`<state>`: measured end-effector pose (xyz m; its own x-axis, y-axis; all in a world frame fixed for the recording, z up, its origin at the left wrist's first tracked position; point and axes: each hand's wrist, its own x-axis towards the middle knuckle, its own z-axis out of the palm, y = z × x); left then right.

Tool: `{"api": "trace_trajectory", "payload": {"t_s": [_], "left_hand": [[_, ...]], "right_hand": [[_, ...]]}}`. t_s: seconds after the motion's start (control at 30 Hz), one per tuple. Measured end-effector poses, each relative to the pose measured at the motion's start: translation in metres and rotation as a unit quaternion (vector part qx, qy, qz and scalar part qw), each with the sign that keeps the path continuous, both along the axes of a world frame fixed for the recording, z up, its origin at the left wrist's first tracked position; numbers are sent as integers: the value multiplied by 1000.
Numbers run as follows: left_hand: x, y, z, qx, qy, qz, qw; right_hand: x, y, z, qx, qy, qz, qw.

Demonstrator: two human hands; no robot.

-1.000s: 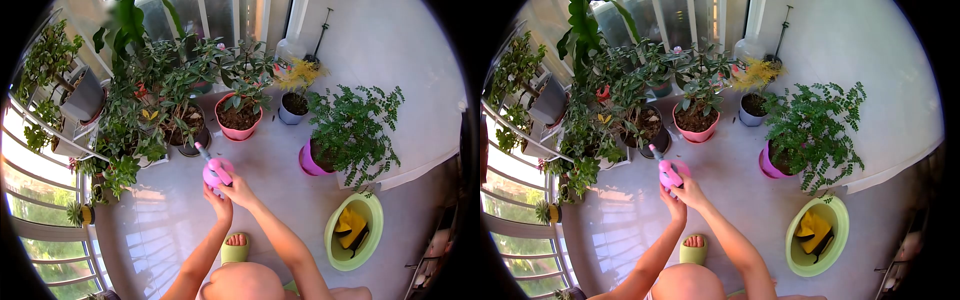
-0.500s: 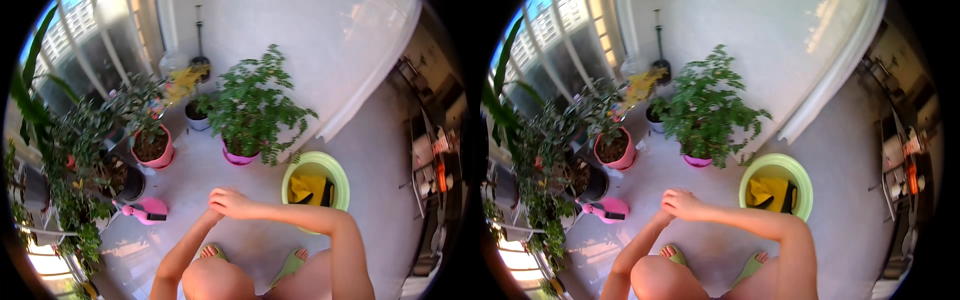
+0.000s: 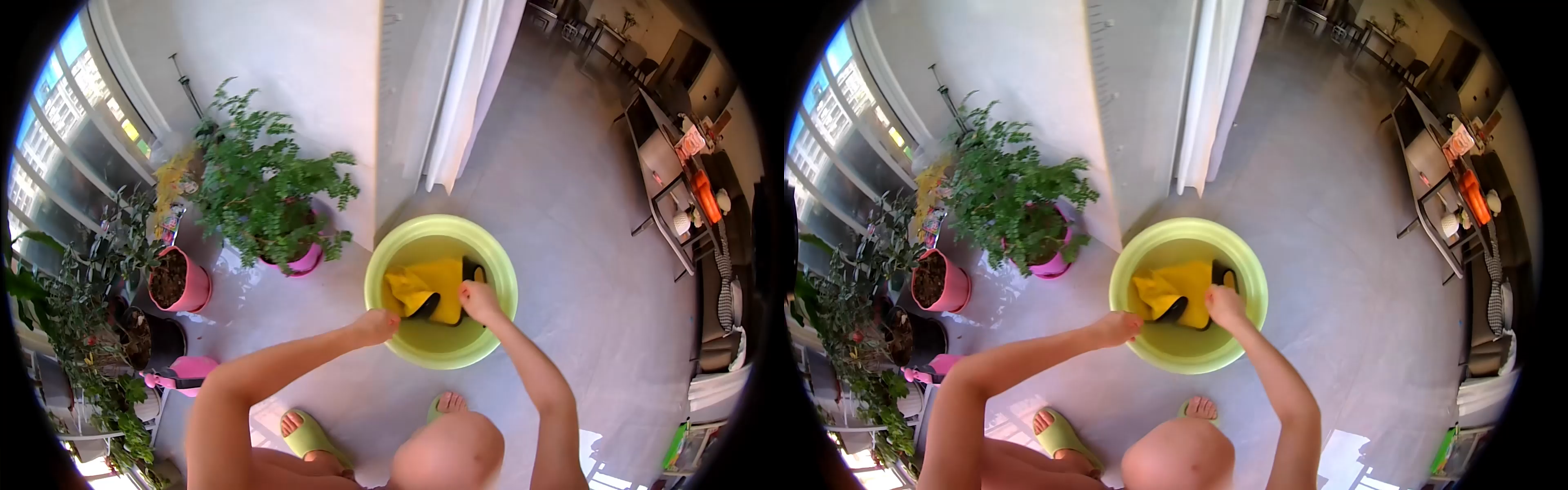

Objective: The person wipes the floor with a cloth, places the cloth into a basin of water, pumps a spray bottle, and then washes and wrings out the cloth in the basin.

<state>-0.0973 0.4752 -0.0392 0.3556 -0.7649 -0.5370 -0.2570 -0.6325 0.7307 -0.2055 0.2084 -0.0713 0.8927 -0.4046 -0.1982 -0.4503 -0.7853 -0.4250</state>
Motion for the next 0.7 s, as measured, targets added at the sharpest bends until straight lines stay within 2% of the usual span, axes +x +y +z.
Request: {"api": "trace_trajectory", "payload": {"t_s": [0.03,0.1,0.13,0.17,0.23,0.27,0.33,0.37,0.43,0.47,0.53,0.57,0.6,0.63,0.67,0.7], "left_hand": [[-3,-12,-16,2,0,0,1000],[-9,-35,-45,-47,-163,39,985],[-17,-46,-43,-36,-172,147,973],[-22,-57,-55,-31,-171,150,973],[-26,-76,-81,-68,-246,397,882],[-23,-81,-92,-62,-247,399,881],[-16,-95,-106,-94,-61,564,818],[-16,-100,-87,-94,-63,565,817],[-22,-105,-53,-148,168,649,727],[-23,-104,-66,-149,166,652,725],[-29,-95,-99,-142,108,597,782],[-34,-91,-99,-138,106,602,779],[-41,-87,-99,-139,92,539,826],[-46,-85,-96,-138,78,472,867],[-51,-84,-78,-136,78,473,867],[-56,-85,-59,-81,42,408,909]], "right_hand": [[-2,0,-8,-17,-2,11,1000],[6,5,-8,-33,40,2,999],[11,7,-10,-81,8,5,997],[17,8,-13,-128,-25,9,991],[34,11,-19,-111,11,4,994],[41,13,-20,-109,50,-29,992],[46,12,-26,-108,91,-60,988],[49,11,-37,-99,93,-70,988],[52,3,-59,-91,92,-78,989],[51,-2,-69,-98,69,-44,992],[51,-13,-78,-103,44,-4,994],[46,-16,-72,-25,-21,9,999],[41,-17,-67,55,-84,21,995],[39,-19,-57,59,-82,23,995],[40,-22,-43,93,-108,30,989],[41,-24,-28,125,-135,37,982]]}}
